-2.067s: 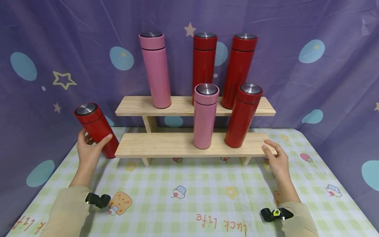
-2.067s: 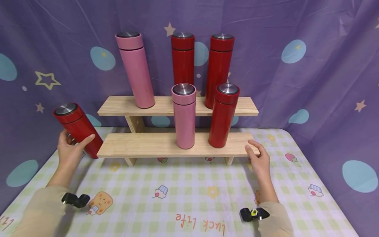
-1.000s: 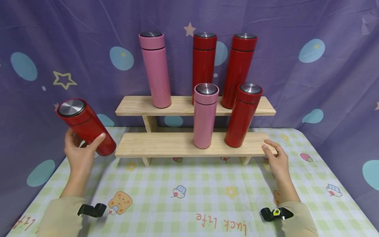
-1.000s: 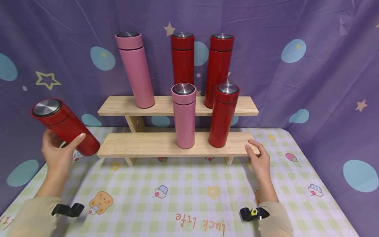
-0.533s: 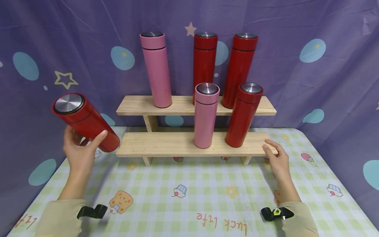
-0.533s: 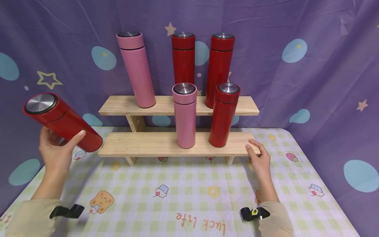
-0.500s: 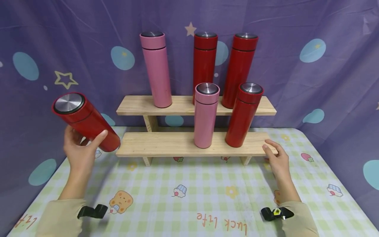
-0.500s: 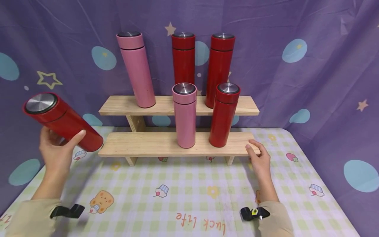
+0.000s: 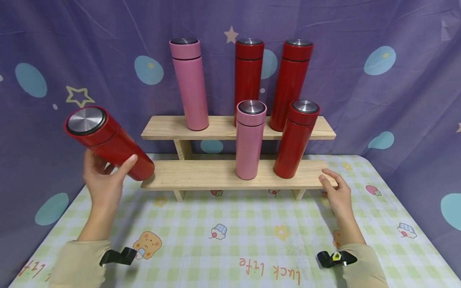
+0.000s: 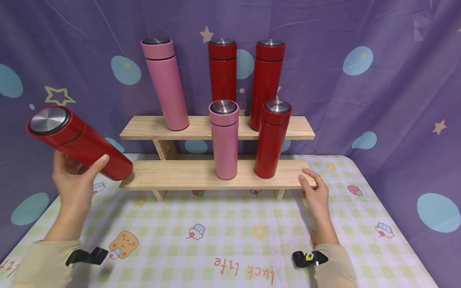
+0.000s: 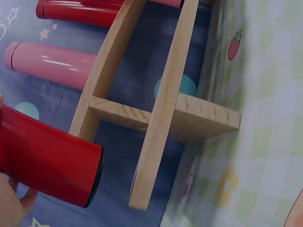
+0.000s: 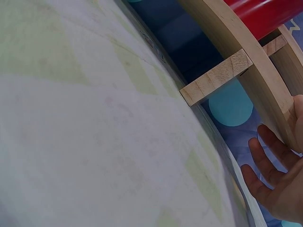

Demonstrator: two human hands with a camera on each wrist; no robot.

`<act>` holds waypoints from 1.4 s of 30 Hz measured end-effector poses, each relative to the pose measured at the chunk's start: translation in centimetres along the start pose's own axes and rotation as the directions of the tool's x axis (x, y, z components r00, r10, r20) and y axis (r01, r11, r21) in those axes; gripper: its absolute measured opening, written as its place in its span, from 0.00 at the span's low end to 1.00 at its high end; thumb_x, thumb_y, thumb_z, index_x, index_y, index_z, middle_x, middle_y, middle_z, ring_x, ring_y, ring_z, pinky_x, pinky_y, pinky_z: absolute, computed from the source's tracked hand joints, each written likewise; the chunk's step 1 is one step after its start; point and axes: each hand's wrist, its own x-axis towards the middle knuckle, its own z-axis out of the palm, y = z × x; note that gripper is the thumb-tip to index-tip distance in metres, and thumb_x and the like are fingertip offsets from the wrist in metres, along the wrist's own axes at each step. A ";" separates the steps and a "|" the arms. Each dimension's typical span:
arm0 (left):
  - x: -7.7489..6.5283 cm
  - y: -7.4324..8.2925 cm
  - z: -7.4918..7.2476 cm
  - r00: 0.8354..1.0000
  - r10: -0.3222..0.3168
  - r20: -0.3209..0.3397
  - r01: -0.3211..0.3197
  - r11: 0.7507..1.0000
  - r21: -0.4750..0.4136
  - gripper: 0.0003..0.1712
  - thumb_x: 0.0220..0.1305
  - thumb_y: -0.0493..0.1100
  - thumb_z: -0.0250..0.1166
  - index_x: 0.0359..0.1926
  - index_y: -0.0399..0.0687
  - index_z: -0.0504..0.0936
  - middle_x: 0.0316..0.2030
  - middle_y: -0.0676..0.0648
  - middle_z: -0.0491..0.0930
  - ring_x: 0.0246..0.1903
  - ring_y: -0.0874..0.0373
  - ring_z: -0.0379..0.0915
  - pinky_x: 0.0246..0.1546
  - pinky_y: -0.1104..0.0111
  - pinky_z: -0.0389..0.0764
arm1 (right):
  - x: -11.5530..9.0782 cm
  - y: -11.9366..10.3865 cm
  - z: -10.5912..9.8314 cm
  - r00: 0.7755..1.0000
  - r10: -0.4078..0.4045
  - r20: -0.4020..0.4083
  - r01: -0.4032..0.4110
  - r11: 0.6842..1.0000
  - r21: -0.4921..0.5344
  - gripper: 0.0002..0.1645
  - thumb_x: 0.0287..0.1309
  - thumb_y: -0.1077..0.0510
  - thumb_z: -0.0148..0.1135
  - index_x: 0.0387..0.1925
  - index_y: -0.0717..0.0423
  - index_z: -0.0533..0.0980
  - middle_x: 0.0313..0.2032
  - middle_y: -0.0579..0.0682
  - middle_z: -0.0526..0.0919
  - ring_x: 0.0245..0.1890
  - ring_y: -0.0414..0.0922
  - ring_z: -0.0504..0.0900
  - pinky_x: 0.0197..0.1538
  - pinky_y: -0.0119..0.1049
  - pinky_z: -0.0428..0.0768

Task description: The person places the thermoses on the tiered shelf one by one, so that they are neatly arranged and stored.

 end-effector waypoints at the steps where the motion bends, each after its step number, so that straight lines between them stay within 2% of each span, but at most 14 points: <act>1: -0.1 0.1 0.1 1.000 0.005 0.003 -0.005 1.000 -0.004 0.37 0.51 0.30 0.74 0.63 0.52 0.75 0.52 0.49 0.80 0.49 0.57 0.74 0.44 0.71 0.71 | 0.0 0.0 0.0 1.000 0.000 0.000 0.000 1.000 0.000 0.33 0.63 0.37 0.61 0.66 0.46 0.72 0.67 0.52 0.65 0.39 0.37 0.72 0.41 0.25 0.79; 5: -0.3 0.4 0.5 1.000 0.019 0.022 -0.019 1.000 0.000 0.36 0.52 0.31 0.74 0.63 0.52 0.75 0.52 0.49 0.80 0.49 0.57 0.74 0.42 0.72 0.72 | 0.1 0.0 0.0 1.000 0.001 -0.003 -0.001 1.000 -0.003 0.33 0.63 0.37 0.61 0.66 0.46 0.72 0.67 0.52 0.66 0.39 0.37 0.72 0.41 0.26 0.79; 18: -1.1 0.5 2.0 0.996 0.008 0.088 -0.003 0.998 -0.055 0.37 0.51 0.29 0.73 0.63 0.51 0.75 0.51 0.50 0.80 0.48 0.57 0.74 0.41 0.72 0.71 | 0.0 0.0 0.0 1.000 0.002 -0.001 -0.002 1.000 0.001 0.33 0.64 0.38 0.61 0.66 0.45 0.72 0.67 0.52 0.65 0.39 0.36 0.72 0.40 0.25 0.79; 26: -1.5 0.7 3.1 0.991 0.002 0.132 0.007 0.998 -0.068 0.37 0.53 0.30 0.73 0.64 0.52 0.74 0.55 0.48 0.79 0.52 0.55 0.74 0.48 0.73 0.73 | 0.2 0.1 0.0 1.000 0.007 0.015 -0.007 1.000 -0.003 0.33 0.64 0.38 0.61 0.66 0.44 0.72 0.64 0.51 0.67 0.39 0.36 0.72 0.41 0.26 0.79; 34: -1.9 0.9 4.4 0.987 -0.031 0.159 0.052 0.990 -0.133 0.37 0.52 0.29 0.73 0.64 0.52 0.74 0.54 0.48 0.79 0.52 0.54 0.74 0.50 0.71 0.72 | 0.1 0.1 -0.1 1.000 -0.003 0.019 0.003 1.000 -0.014 0.33 0.64 0.38 0.60 0.67 0.45 0.71 0.67 0.52 0.65 0.40 0.36 0.71 0.41 0.26 0.79; 42: -2.3 1.1 5.7 0.981 -0.030 0.190 0.052 0.992 -0.115 0.37 0.54 0.31 0.73 0.64 0.53 0.73 0.55 0.49 0.79 0.54 0.55 0.73 0.53 0.68 0.72 | 0.1 0.0 0.0 1.000 0.000 0.003 0.000 1.000 -0.004 0.33 0.64 0.38 0.61 0.66 0.45 0.72 0.67 0.52 0.66 0.40 0.36 0.72 0.41 0.25 0.79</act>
